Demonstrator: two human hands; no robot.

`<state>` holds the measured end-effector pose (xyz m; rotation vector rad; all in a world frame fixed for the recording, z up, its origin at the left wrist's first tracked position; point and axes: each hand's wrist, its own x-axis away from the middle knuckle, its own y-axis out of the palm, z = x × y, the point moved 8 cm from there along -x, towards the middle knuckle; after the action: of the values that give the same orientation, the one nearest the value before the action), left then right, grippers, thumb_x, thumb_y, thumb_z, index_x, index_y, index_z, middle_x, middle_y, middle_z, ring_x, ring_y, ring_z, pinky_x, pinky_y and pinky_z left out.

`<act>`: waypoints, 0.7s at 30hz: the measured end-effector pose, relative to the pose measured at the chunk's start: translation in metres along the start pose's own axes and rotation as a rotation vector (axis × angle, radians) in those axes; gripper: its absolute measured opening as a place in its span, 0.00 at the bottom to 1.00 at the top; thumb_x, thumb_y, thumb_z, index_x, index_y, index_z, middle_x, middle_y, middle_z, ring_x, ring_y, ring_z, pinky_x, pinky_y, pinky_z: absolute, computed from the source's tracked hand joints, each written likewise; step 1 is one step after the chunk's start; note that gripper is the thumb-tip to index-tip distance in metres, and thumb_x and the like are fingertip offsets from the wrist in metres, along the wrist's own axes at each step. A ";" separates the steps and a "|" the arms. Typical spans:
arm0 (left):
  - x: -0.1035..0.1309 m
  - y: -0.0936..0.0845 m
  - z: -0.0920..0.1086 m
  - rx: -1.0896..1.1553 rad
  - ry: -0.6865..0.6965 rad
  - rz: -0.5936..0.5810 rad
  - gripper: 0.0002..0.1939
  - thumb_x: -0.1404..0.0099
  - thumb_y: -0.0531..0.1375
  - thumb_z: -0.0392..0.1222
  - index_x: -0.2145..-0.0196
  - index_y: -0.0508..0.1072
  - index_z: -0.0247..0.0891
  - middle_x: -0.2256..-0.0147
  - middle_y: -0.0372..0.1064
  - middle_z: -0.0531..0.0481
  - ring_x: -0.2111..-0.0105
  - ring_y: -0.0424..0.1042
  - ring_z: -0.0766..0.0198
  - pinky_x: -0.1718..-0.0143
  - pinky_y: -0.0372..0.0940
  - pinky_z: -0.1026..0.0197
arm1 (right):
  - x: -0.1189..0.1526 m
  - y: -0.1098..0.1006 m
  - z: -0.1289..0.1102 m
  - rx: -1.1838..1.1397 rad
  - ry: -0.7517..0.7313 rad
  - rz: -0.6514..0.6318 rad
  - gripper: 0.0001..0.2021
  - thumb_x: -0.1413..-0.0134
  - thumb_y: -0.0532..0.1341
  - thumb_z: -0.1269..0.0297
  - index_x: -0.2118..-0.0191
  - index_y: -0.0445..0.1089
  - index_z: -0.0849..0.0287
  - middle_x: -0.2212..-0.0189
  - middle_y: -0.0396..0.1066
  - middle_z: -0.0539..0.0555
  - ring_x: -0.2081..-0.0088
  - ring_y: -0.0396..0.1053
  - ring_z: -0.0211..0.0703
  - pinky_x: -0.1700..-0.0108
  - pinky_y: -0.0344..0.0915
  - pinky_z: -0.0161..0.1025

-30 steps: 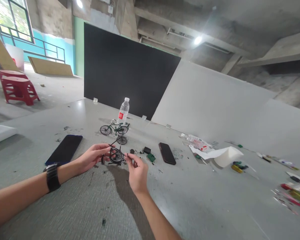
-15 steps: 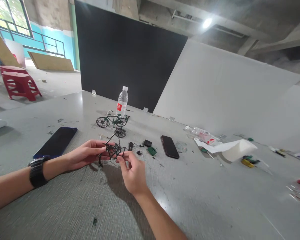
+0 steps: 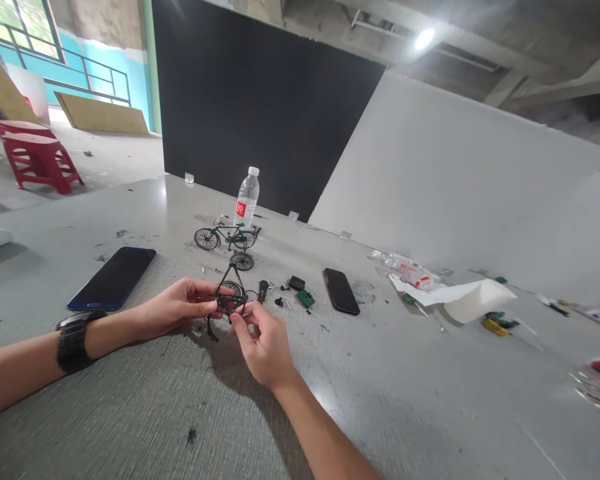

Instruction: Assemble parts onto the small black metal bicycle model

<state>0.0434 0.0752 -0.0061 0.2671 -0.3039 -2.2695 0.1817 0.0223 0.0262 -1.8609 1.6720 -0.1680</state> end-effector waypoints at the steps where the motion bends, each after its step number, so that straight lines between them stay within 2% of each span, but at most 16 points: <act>1: 0.000 -0.001 0.000 -0.006 0.000 0.016 0.20 0.39 0.69 0.39 0.49 0.78 0.36 0.55 0.79 0.41 0.59 0.76 0.60 0.52 0.68 0.57 | 0.000 0.000 0.000 -0.004 0.003 -0.002 0.10 0.34 0.58 0.55 0.63 0.66 0.56 0.75 0.77 0.49 0.82 0.57 0.33 0.79 0.52 0.33; 6: 0.001 -0.003 0.003 0.000 -0.013 0.067 0.19 0.40 0.69 0.38 0.50 0.78 0.35 0.56 0.79 0.41 0.60 0.77 0.61 0.53 0.68 0.59 | 0.000 0.001 0.000 -0.014 0.011 -0.014 0.10 0.35 0.58 0.54 0.62 0.66 0.55 0.75 0.77 0.49 0.80 0.64 0.36 0.78 0.55 0.33; 12: 0.001 -0.003 0.004 -0.017 -0.010 0.060 0.19 0.39 0.68 0.38 0.50 0.78 0.35 0.56 0.79 0.41 0.60 0.76 0.62 0.52 0.67 0.59 | 0.000 0.003 0.003 -0.005 0.031 -0.021 0.11 0.34 0.56 0.54 0.63 0.65 0.56 0.76 0.76 0.49 0.81 0.63 0.35 0.78 0.55 0.33; 21: 0.003 -0.002 0.003 -0.066 -0.023 0.056 0.21 0.38 0.67 0.39 0.47 0.76 0.34 0.54 0.78 0.40 0.57 0.76 0.59 0.50 0.67 0.58 | 0.000 0.006 0.001 0.045 0.008 -0.076 0.11 0.33 0.56 0.55 0.65 0.64 0.55 0.77 0.75 0.49 0.79 0.67 0.36 0.77 0.57 0.33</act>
<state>0.0391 0.0750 -0.0040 0.1962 -0.2445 -2.2236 0.1772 0.0220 0.0227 -1.8929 1.5908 -0.2428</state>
